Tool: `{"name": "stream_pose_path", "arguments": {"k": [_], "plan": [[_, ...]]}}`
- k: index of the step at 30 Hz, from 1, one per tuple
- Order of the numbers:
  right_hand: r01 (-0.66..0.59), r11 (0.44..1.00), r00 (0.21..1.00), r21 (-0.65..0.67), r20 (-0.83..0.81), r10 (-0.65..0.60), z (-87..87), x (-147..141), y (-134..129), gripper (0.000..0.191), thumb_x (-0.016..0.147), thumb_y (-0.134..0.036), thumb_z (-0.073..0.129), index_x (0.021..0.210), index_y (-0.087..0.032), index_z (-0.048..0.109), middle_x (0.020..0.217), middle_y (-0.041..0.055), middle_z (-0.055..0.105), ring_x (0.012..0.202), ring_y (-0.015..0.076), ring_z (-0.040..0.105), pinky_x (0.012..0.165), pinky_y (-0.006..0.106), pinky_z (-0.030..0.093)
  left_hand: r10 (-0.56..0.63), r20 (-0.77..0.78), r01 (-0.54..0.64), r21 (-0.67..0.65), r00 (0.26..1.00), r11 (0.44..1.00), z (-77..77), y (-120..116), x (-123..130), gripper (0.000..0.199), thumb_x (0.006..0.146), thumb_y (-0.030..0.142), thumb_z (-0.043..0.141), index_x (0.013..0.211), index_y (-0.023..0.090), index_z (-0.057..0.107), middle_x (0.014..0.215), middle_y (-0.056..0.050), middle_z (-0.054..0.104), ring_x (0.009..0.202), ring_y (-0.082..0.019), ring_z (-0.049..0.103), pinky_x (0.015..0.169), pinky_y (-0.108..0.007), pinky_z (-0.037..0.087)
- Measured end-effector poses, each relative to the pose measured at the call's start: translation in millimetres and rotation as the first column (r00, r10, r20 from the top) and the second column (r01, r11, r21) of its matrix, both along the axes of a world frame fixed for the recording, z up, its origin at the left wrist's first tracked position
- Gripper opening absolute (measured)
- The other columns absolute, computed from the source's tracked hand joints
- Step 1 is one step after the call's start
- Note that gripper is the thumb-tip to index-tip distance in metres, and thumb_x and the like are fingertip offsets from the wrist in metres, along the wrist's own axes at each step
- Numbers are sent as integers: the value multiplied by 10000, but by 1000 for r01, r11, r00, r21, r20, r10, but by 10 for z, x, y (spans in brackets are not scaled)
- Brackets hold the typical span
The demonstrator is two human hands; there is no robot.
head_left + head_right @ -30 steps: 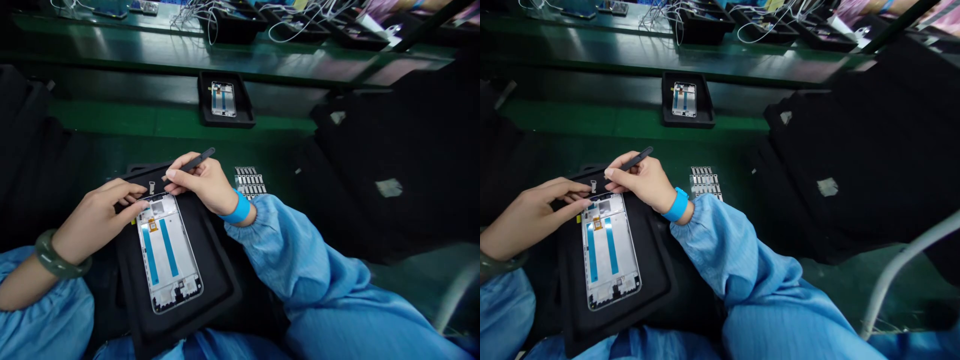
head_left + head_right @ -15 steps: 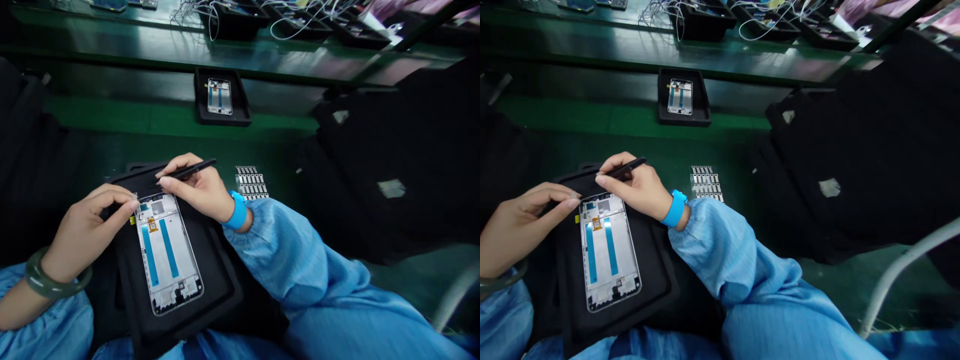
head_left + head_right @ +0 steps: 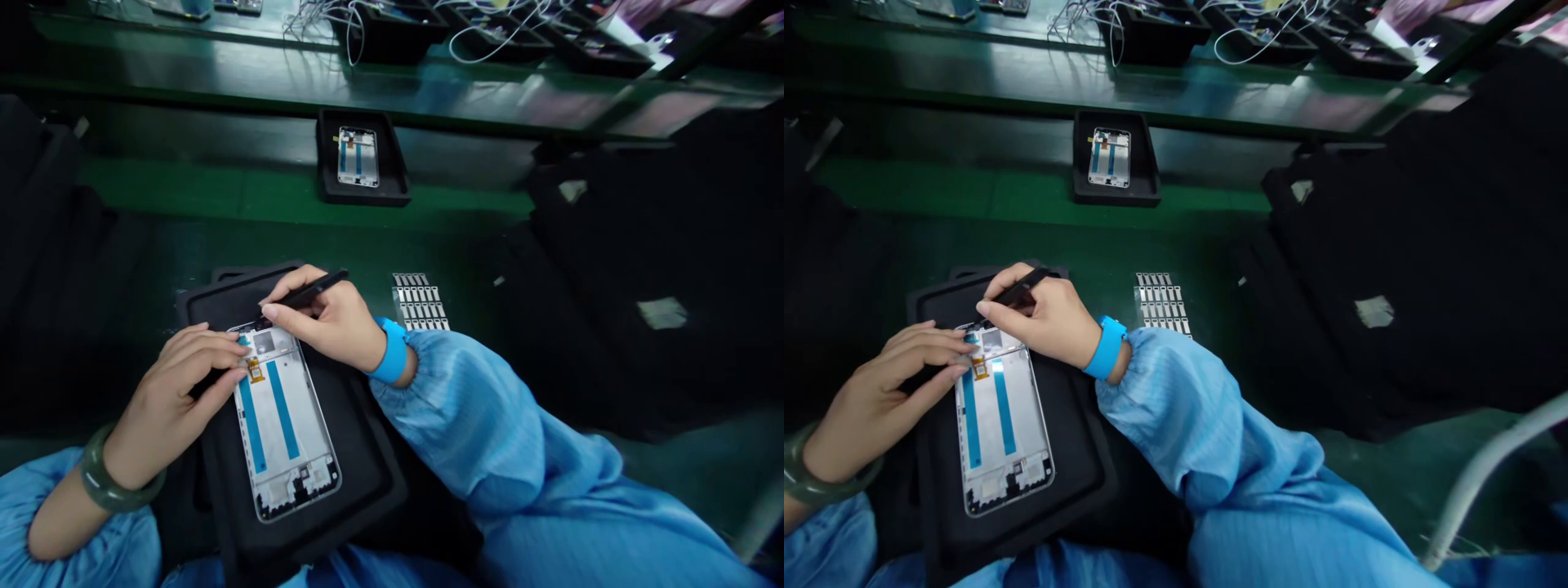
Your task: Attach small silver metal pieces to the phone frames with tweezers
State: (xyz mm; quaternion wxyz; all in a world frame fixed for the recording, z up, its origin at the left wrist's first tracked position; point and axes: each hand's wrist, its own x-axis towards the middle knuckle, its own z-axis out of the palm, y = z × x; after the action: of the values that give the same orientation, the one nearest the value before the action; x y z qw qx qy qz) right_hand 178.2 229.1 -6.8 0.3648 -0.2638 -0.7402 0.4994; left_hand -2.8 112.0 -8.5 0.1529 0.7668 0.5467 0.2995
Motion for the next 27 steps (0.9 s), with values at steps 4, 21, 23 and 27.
{"name": "stream_pose_path", "arguments": {"k": [4,21,23,27], "plan": [[-65,988,995,-143,-81,53,38,23,-11,208,764,-311,674,816,-136,575,783,15,604,660,95,589,572,196,477,71,93,-68,-37,993,997,18,1,32,116,815,159,575,913,221,577,997,6,644,1016,-136,573,1023,-385,377],[-195,885,948,-423,-314,59,103,14,-45,211,756,-286,696,798,-145,545,721,5,651,639,118,664,610,216,557,115,62,-109,-94,991,990,47,-4,52,205,828,250,582,1029,246,546,1060,8,618,1107,-145,528,1067,-365,334],[-148,877,937,-456,-348,-23,108,-7,0,210,772,-293,677,808,-145,532,754,9,659,613,106,662,583,202,556,106,34,-103,-79,994,992,53,-23,44,233,826,243,583,1053,238,531,1098,-11,599,1125,-159,515,1047,-371,357],[-129,865,966,-484,-259,-1,82,-55,74,266,722,-306,718,797,-136,527,680,-7,635,592,122,662,548,209,560,126,-28,-124,57,992,991,12,-46,31,206,803,200,602,993,205,521,1158,-64,547,1183,-223,465,998,-422,393]]}}
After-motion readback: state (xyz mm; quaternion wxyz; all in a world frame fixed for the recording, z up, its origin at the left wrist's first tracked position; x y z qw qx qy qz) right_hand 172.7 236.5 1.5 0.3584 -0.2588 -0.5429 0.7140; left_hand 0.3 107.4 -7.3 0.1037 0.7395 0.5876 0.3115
